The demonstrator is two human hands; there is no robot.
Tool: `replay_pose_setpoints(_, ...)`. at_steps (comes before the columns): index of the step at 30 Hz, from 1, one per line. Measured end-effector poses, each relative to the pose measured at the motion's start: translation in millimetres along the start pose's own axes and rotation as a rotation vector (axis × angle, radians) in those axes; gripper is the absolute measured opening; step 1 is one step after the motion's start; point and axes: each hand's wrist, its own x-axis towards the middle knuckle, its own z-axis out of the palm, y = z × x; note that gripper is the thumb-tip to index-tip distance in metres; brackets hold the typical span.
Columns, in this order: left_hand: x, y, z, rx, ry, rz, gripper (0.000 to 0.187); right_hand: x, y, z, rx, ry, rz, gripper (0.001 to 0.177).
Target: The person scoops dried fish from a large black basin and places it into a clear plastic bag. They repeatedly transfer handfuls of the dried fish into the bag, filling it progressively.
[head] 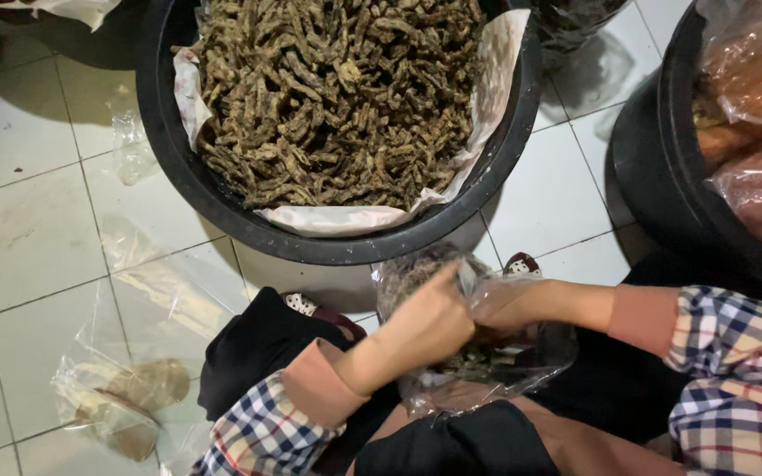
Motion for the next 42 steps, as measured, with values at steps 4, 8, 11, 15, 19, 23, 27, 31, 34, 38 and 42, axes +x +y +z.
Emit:
replay_pose_setpoints(4, -1, -36, 2, 0.145, 0.033, -0.175, 0.021, -1, -6, -14, 0.047, 0.270, -0.023, 0.025)
replay_pose_setpoints(8, 9, -52, 15, 0.170, -0.077, -0.284, 0.021, 3, -13, -29, -0.103, 0.236, 0.273, 0.061)
replay_pose_setpoints(11, 11, -58, 23, 0.152, -0.072, -0.344, 0.020, 20, -21, -32, -0.147, 0.194, 0.279, 0.061)
replay_pose_setpoints(15, 6, -70, 25, 0.196, -0.097, -0.460, 0.018, 30, -13, -37, -0.196, 0.169, 0.299, 0.052)
replay_pose_setpoints(19, 5, -68, 28, 0.052, -0.169, -0.534, 0.025, 29, -9, -40, -0.150, 0.130, 0.486, 0.049)
replay_pose_setpoints(23, 3, -63, 29, 0.154, -0.122, -0.493, 0.018, 28, -38, -38, -0.347, 0.081, 0.347, 0.038)
replay_pose_setpoints(27, 3, -62, 29, 0.162, -0.120, -0.506, 0.018, 15, -64, -31, -0.264, -0.192, 0.175, 0.043)
replay_pose_setpoints(31, 1, -62, 29, 0.155, -0.078, -0.496, 0.017, 7, -52, -20, -0.149, -0.581, 0.253, 0.035)
replay_pose_setpoints(34, -4, -63, 27, 0.137, -0.120, -0.498, 0.017, 3, -46, -1, -0.289, -0.462, 0.286, 0.031)
replay_pose_setpoints(38, -3, -62, 29, 0.139, -0.066, -0.470, 0.017, -2, -43, 5, -0.296, -0.379, 0.257, 0.029)
replay_pose_setpoints(42, 3, -61, 29, 0.066, -0.146, -0.450, 0.020, -19, -52, -48, -0.058, -0.388, 0.175, 0.030)
